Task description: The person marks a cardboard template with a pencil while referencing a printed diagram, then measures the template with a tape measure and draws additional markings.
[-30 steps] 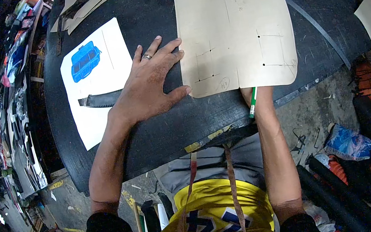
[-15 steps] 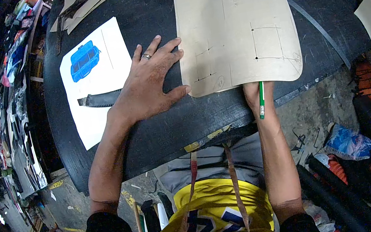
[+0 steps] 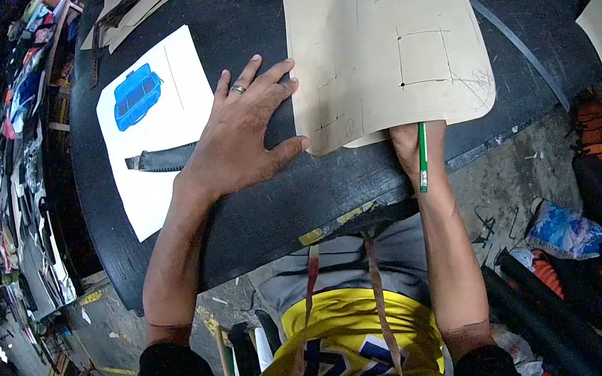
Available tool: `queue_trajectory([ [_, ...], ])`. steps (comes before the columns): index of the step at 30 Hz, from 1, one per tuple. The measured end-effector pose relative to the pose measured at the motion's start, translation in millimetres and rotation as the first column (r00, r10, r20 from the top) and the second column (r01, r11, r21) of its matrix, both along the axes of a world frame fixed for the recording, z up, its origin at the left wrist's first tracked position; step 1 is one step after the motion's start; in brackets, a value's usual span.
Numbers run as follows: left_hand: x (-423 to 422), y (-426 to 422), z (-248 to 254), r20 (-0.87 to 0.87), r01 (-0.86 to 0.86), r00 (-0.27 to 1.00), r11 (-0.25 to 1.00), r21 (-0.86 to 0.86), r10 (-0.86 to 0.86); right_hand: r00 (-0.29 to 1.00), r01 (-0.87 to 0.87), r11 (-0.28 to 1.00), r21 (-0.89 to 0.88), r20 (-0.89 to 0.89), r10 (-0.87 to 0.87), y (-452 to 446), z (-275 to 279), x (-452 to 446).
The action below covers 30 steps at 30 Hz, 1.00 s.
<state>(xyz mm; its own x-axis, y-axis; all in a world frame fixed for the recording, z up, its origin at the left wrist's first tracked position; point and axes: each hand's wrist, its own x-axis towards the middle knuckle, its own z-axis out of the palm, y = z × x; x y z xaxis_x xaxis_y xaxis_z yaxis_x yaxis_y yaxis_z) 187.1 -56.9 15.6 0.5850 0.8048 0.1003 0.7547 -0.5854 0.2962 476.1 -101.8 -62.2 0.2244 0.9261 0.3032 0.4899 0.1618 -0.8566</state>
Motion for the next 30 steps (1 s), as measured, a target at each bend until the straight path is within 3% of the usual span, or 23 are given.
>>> queue_trajectory([
  [4,0.5,-0.1,3.6,0.001,0.002,1.0,1.0,-0.012,-0.002,0.999,-0.001,0.987,0.16,-0.035,0.006,0.4,-3.7,-3.7],
  [30,1.9,0.3,3.0,-0.025,-0.012,1.0,1.0,-0.019,0.011,0.999,-0.034,0.987,0.159,-0.026,0.038,2.2,-3.6,-0.7],
])
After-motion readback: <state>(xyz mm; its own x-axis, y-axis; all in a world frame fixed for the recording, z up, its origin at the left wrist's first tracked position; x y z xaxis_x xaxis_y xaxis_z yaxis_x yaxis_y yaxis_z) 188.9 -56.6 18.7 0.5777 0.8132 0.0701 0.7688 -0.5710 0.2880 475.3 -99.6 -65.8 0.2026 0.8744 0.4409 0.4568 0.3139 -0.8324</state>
